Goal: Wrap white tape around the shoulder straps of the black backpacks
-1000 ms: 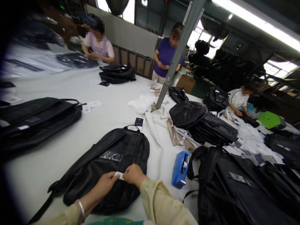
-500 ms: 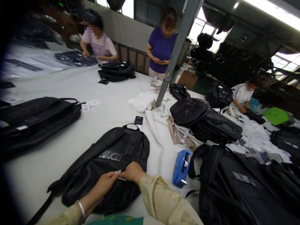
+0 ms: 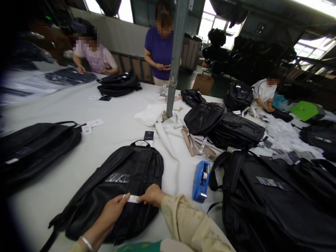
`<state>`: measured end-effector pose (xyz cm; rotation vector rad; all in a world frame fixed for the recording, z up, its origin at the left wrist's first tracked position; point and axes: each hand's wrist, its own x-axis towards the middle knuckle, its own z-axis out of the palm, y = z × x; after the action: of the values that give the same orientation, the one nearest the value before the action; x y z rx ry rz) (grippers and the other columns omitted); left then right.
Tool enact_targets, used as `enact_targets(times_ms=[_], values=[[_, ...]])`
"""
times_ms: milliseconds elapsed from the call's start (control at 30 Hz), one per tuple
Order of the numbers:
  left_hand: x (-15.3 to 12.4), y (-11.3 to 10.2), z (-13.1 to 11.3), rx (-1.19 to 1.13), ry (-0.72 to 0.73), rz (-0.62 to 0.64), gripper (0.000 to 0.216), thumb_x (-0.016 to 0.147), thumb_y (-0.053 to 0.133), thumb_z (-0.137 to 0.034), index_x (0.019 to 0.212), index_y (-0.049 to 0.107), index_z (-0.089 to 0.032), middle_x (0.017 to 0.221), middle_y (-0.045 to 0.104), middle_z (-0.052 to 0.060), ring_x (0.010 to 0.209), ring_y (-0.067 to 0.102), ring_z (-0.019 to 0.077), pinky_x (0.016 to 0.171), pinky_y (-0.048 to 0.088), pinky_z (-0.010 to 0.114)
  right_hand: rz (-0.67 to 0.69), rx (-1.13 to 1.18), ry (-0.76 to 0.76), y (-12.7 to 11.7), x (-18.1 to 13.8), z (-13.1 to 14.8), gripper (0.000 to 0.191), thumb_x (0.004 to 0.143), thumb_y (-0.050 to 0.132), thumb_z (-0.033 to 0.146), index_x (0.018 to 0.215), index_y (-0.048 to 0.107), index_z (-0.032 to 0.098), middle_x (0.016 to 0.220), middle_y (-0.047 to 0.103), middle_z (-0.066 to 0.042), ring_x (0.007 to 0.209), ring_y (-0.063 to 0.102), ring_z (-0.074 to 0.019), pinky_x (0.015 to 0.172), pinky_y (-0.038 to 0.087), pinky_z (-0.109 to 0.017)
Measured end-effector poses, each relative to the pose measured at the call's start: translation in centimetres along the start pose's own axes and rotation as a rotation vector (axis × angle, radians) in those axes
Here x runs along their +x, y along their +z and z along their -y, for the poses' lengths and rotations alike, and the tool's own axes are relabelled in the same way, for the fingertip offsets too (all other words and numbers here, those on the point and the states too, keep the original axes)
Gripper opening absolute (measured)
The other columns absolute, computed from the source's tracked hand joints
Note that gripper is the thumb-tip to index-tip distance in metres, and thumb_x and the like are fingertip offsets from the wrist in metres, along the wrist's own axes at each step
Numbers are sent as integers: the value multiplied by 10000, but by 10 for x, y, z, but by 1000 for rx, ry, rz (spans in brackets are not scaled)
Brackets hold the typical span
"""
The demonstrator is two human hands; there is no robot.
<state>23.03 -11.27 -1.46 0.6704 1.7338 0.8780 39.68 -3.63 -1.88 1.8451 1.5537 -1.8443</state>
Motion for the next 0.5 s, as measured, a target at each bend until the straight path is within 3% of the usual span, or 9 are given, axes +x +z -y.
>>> enact_targets(times_ms=[100, 167, 267, 333, 500], values=[[-2, -1, -3, -249, -171, 78, 352, 663, 775, -488, 781, 690, -167, 660, 725, 47, 687, 679, 248, 707, 543, 344, -60, 92, -58, -8, -8, -16, 303, 618, 786, 216, 442, 542, 179, 360, 440, 44, 423, 434, -95, 417, 291, -209], [-3, 1, -4, -340, -234, 99, 291, 692, 785, -415, 807, 682, -167, 665, 732, 52, 677, 692, 238, 700, 556, 335, -72, 162, -105, -7, -16, -23, 262, 731, 718, 306, 544, 587, 177, 455, 515, 40, 434, 424, -80, 420, 303, -199], [-4, 5, -5, -390, -270, 111, 248, 732, 764, -379, 808, 675, -161, 665, 732, 68, 644, 693, 236, 631, 555, 325, 33, 316, -176, 5, -23, -23, 375, 893, 514, 481, 693, 609, 179, 585, 582, 21, 425, 417, -76, 395, 315, -199], [-6, 9, -5, -405, -266, 118, 257, 740, 748, -395, 803, 674, -157, 667, 729, 75, 628, 685, 235, 624, 555, 334, 82, 423, -191, 15, -22, -18, 356, 884, 538, 476, 687, 561, 180, 534, 525, 37, 404, 396, -79, 377, 288, -197], [-15, 20, -1, -322, -150, 46, 392, 686, 742, -524, 770, 671, -147, 675, 712, 83, 647, 659, 236, 635, 537, 346, 9, 513, -227, 31, -12, -13, 298, 800, 645, 308, 627, 424, 210, 412, 344, 94, 377, 304, -76, 388, 222, -205]])
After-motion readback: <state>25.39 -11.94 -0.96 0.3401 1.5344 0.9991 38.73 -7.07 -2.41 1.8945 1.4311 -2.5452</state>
